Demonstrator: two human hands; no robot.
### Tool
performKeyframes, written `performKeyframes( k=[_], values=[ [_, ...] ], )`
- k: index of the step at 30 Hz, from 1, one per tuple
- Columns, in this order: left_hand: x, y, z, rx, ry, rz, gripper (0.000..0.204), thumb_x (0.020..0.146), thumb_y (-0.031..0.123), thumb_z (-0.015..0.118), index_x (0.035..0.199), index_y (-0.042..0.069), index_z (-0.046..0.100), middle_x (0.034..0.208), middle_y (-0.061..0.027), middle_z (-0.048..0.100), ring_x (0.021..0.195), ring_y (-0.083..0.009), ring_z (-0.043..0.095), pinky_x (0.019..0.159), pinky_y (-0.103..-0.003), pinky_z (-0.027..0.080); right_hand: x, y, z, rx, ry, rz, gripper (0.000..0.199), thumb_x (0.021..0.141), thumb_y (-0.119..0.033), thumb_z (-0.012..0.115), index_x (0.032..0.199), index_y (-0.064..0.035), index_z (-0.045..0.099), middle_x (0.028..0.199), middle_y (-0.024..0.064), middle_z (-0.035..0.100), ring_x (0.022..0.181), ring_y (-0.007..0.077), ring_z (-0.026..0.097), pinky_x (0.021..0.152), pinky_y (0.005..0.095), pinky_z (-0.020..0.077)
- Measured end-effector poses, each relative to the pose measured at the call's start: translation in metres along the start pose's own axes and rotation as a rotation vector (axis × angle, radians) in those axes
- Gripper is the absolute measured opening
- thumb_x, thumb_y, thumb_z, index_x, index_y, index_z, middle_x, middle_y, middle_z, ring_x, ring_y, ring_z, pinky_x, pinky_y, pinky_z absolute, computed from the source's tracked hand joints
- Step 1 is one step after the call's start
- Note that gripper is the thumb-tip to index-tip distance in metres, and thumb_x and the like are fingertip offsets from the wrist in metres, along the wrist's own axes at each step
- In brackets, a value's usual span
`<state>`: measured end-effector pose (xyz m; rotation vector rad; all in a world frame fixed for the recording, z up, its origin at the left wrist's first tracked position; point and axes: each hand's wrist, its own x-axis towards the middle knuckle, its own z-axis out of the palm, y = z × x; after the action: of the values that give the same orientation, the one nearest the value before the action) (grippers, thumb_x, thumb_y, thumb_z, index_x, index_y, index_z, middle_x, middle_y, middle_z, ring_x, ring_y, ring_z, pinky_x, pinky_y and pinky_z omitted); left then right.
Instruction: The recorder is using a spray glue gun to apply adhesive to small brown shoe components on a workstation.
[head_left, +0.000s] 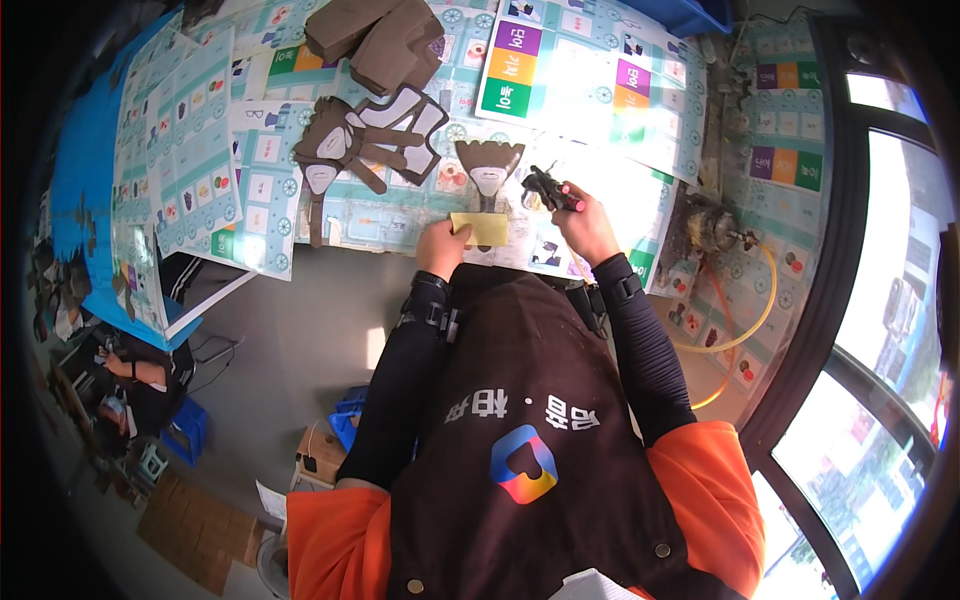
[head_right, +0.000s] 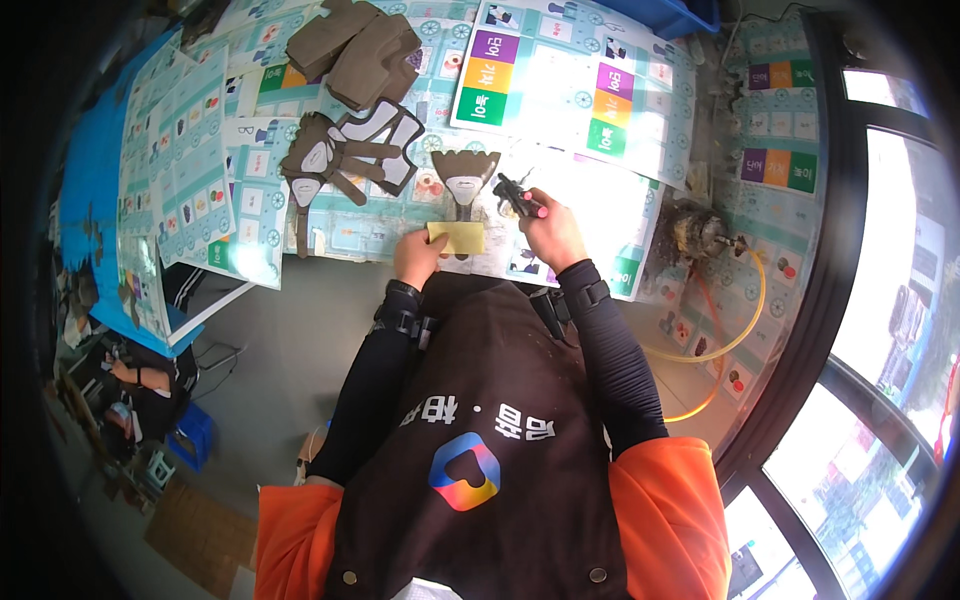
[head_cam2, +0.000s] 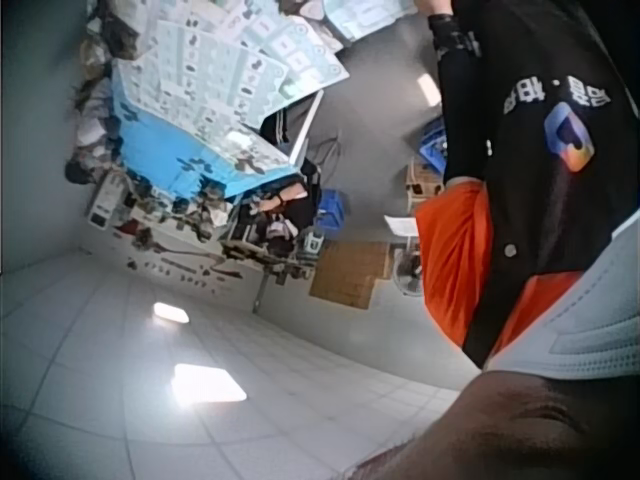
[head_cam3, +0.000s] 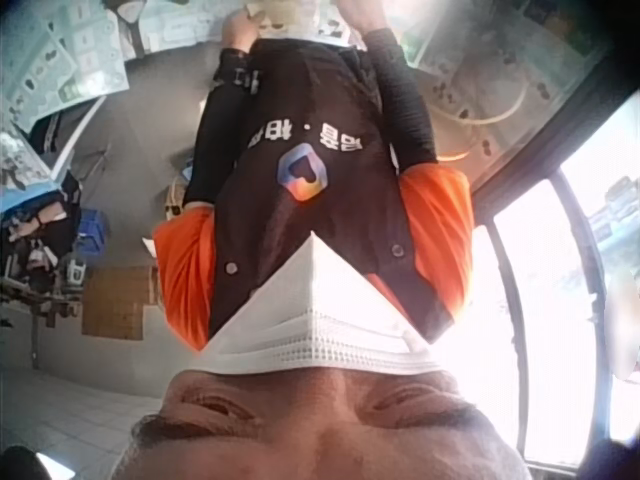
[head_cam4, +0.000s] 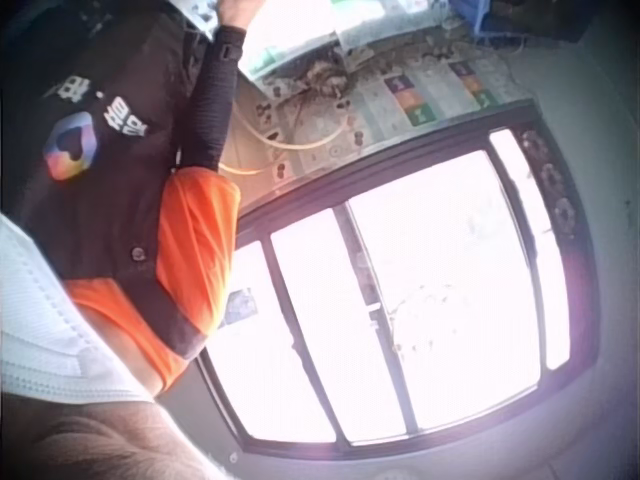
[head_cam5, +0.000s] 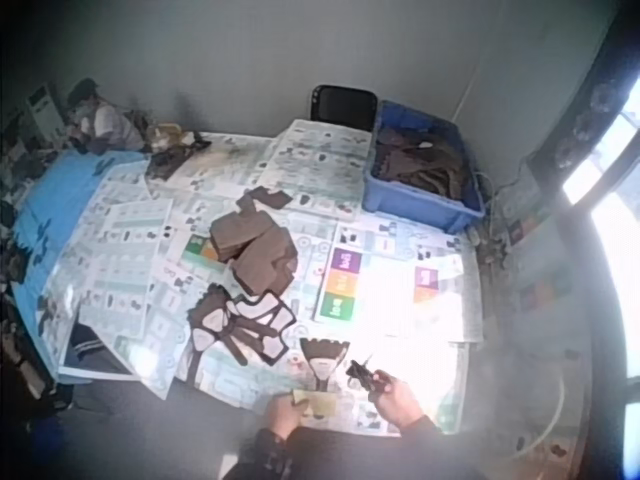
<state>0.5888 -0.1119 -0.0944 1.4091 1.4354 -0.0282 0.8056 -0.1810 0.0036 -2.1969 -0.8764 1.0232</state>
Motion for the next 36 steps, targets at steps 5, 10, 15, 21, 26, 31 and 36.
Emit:
performKeyframes(
  k=[5,10,15,21,26,31,36],
  values=[
    [0.0,-0.001,-0.001,-0.007,-0.006,-0.004,0.026,0.081,0.027,0.061,0.081,0.002,0.066,0.064,-0.0073,0.066,0.046,-0.019,0.06,0.049,-0.033,0.046,0.004,-0.002,-0.002,-0.043,0.092,0.045,0.028,0.069,-0.009,0.053,0.097,-0.0046,0.056,0.076,0.0228,0.059,0.076,0.0414,0.057,0.068,0.0404,0.045],
    [0.0,-0.001,-0.001,-0.034,-0.07,-0.008,0.027,0.082,0.027,0.061,0.082,0.001,0.066,0.064,-0.0082,0.066,0.046,-0.0192,0.061,0.049,-0.033,0.046,0.005,-0.002,-0.006,-0.025,-0.007,-0.009,0.027,0.069,-0.009,0.053,0.096,-0.0045,0.056,0.075,0.0224,0.058,0.074,0.0404,0.057,0.068,0.0398,0.045],
    [0.001,-0.001,-0.001,-0.01,-0.013,0.014,0.027,0.082,0.027,0.061,0.082,0.0,0.065,0.065,-0.0087,0.066,0.048,-0.0193,0.061,0.049,-0.033,0.046,0.007,0.0,-0.007,-0.033,0.053,0.078,0.028,0.069,-0.01,0.053,0.096,-0.0034,0.056,0.074,0.0226,0.059,0.074,0.0393,0.058,0.069,0.0396,0.0453],
    [-0.001,0.0,-0.003,0.011,-0.008,0.027,0.027,0.082,0.028,0.061,0.081,0.001,0.066,0.063,-0.0085,0.065,0.048,-0.0197,0.061,0.049,-0.033,0.046,0.001,0.005,-0.005,-0.022,-0.009,0.117,0.026,0.069,-0.008,0.052,0.094,-0.0024,0.056,0.074,0.0221,0.058,0.072,0.0387,0.058,0.067,0.0384,0.0453],
    [-0.003,0.001,-0.005,0.004,-0.005,0.032,0.027,0.081,0.028,0.061,0.082,0.002,0.066,0.062,-0.0084,0.065,0.048,-0.0196,0.061,0.049,-0.033,0.045,0.002,0.004,-0.005,0.04,0.034,0.024,0.029,0.068,-0.008,0.052,0.097,-0.0027,0.057,0.077,0.0221,0.059,0.073,0.0386,0.058,0.068,0.0372,0.0457],
    [-0.004,0.001,-0.006,-0.019,-0.064,0.024,0.026,0.082,0.028,0.06,0.083,0.003,0.067,0.064,-0.0076,0.066,0.046,-0.0189,0.06,0.049,-0.032,0.045,-0.01,-0.001,-0.002,-0.048,-0.035,0.039,0.025,0.068,-0.001,0.055,0.093,0.0012,0.056,0.063,0.0078,0.053,0.057,0.0136,0.049,0.056,0.0297,0.042],
    [-0.005,0.002,-0.006,-0.018,-0.01,0.018,0.025,0.083,0.027,0.059,0.082,0.003,0.066,0.063,-0.0067,0.065,0.046,-0.0188,0.06,0.049,-0.033,0.045,-0.013,-0.013,0.004,0.062,-0.151,0.057,0.031,0.068,-0.003,0.055,0.098,0.0021,0.056,0.067,0.0128,0.057,0.059,0.0185,0.053,0.059,0.0311,0.0442]
  ],
)
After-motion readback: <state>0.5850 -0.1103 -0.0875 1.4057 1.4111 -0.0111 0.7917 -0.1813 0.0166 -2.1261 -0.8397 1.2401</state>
